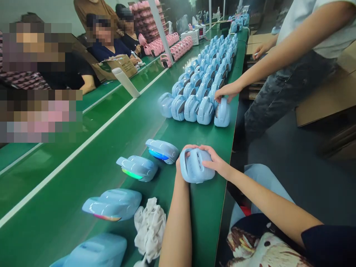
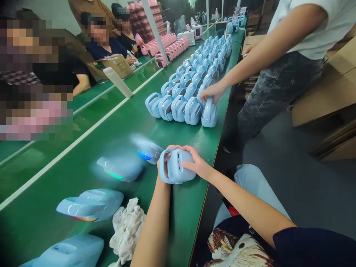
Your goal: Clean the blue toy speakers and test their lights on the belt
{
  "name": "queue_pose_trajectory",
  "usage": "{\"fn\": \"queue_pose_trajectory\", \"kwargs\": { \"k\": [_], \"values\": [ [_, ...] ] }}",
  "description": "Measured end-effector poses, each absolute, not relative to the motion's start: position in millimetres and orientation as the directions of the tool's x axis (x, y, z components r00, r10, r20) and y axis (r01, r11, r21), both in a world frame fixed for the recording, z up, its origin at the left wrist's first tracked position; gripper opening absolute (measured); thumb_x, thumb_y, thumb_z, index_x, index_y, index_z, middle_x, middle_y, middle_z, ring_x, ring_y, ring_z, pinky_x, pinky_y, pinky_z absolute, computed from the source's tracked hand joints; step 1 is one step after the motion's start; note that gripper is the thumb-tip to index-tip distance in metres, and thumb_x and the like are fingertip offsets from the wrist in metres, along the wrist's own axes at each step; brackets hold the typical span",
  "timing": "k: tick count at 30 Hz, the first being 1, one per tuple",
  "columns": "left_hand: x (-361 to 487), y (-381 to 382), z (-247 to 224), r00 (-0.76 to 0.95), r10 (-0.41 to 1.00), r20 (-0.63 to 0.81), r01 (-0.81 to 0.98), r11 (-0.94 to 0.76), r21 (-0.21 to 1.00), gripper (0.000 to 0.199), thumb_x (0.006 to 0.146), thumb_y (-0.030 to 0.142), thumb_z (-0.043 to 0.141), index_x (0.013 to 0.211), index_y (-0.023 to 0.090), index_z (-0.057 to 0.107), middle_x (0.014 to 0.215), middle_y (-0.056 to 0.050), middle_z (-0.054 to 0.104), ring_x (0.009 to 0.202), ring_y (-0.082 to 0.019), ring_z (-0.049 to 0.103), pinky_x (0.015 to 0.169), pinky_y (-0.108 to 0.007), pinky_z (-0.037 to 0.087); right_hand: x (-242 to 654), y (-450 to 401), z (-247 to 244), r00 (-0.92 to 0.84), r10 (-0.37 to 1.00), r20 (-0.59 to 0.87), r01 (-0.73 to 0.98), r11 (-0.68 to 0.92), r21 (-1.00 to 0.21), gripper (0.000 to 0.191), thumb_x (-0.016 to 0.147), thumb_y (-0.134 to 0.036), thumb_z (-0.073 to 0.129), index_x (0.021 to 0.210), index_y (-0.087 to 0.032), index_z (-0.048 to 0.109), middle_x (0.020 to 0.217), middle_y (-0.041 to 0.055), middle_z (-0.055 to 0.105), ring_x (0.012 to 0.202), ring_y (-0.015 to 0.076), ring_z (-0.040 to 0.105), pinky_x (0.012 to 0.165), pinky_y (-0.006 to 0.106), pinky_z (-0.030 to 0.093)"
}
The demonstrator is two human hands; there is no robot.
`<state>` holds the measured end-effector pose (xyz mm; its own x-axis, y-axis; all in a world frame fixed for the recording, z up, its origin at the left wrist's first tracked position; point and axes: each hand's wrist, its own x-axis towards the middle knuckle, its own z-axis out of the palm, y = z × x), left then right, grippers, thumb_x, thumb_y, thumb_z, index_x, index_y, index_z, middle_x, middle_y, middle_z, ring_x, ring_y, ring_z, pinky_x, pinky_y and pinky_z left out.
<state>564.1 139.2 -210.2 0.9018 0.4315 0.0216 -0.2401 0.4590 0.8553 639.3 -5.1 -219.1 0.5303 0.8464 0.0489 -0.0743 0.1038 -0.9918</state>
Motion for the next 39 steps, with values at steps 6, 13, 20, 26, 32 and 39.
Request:
{"fn": "queue_pose_trajectory", "kwargs": {
  "k": [6, 13, 20, 26, 32, 39],
  "values": [
    [562.5, 136.9, -211.2, 0.908, 0.419, -0.003, -0.224, 0.491, 0.842, 0.023, 0.067, 0.037, 0.068, 0.084, 0.021, 0.066, 0.093, -0.005, 0.064, 0.090, -0.024, 0.060, 0.083, -0.036, 0.048, 640.1, -0.5, -209.5, 0.531, 0.846, -0.055, -0.129, 0.017, -0.992, 0.058, 0.070, -0.045, 0.069, 0.119, -0.028, 0.042, 0.135, 0.0058, 0.038, 0.126, 0.0286, 0.036, 0.106, 0.048, 0.030],
    [564.2, 137.4, -213.8, 0.896, 0.444, 0.002, -0.223, 0.447, 0.866, 0.025, 0.068, 0.040, 0.072, 0.083, 0.022, 0.064, 0.091, -0.002, 0.063, 0.088, -0.020, 0.060, 0.082, -0.035, 0.047, 640.1, 3.8, -202.4, 0.518, 0.849, -0.106, -0.240, 0.025, -0.970, 0.056, 0.065, -0.043, 0.070, 0.112, -0.026, 0.044, 0.133, 0.0049, 0.043, 0.121, 0.0265, 0.041, 0.103, 0.044, 0.033],
    [567.2, 139.9, -217.4, 0.887, 0.461, 0.024, -0.245, 0.427, 0.871, 0.024, 0.066, 0.041, 0.073, 0.077, 0.021, 0.065, 0.087, -0.002, 0.064, 0.087, -0.020, 0.060, 0.081, -0.035, 0.048, 651.1, 1.8, -185.6, 0.437, 0.880, -0.186, -0.223, -0.094, -0.970, 0.055, 0.064, -0.035, 0.072, 0.112, -0.027, 0.045, 0.128, 0.0024, 0.048, 0.117, 0.0248, 0.045, 0.101, 0.043, 0.037],
    [567.4, 141.4, -219.2, 0.886, 0.464, 0.017, -0.239, 0.423, 0.874, 0.026, 0.067, 0.044, 0.072, 0.076, 0.021, 0.064, 0.086, -0.002, 0.064, 0.085, -0.021, 0.060, 0.081, -0.036, 0.047, 656.5, 4.3, -177.4, 0.422, 0.878, -0.228, -0.152, -0.179, -0.972, 0.058, 0.061, -0.035, 0.075, 0.111, -0.025, 0.046, 0.127, 0.0039, 0.046, 0.117, 0.0263, 0.044, 0.101, 0.045, 0.038],
    [563.8, 141.1, -215.9, 0.875, 0.483, 0.037, -0.243, 0.372, 0.896, 0.027, 0.069, 0.045, 0.071, 0.077, 0.021, 0.063, 0.085, -0.002, 0.064, 0.086, -0.021, 0.060, 0.084, -0.037, 0.045, 651.1, 8.6, -183.5, 0.477, 0.857, -0.193, -0.061, -0.187, -0.980, 0.058, 0.061, -0.038, 0.072, 0.111, -0.022, 0.047, 0.123, 0.0076, 0.046, 0.116, 0.0295, 0.043, 0.099, 0.048, 0.037],
    [560.7, 139.0, -212.5, 0.860, 0.506, 0.064, -0.245, 0.299, 0.922, 0.031, 0.069, 0.049, 0.069, 0.077, 0.019, 0.060, 0.083, -0.004, 0.064, 0.086, -0.024, 0.059, 0.086, -0.043, 0.045, 632.4, -3.0, -203.0, 0.634, 0.773, 0.031, 0.094, -0.037, -0.995, 0.055, 0.074, -0.049, 0.066, 0.116, -0.023, 0.043, 0.127, 0.0108, 0.048, 0.120, 0.0282, 0.046, 0.101, 0.048, 0.036]
  ]
}}
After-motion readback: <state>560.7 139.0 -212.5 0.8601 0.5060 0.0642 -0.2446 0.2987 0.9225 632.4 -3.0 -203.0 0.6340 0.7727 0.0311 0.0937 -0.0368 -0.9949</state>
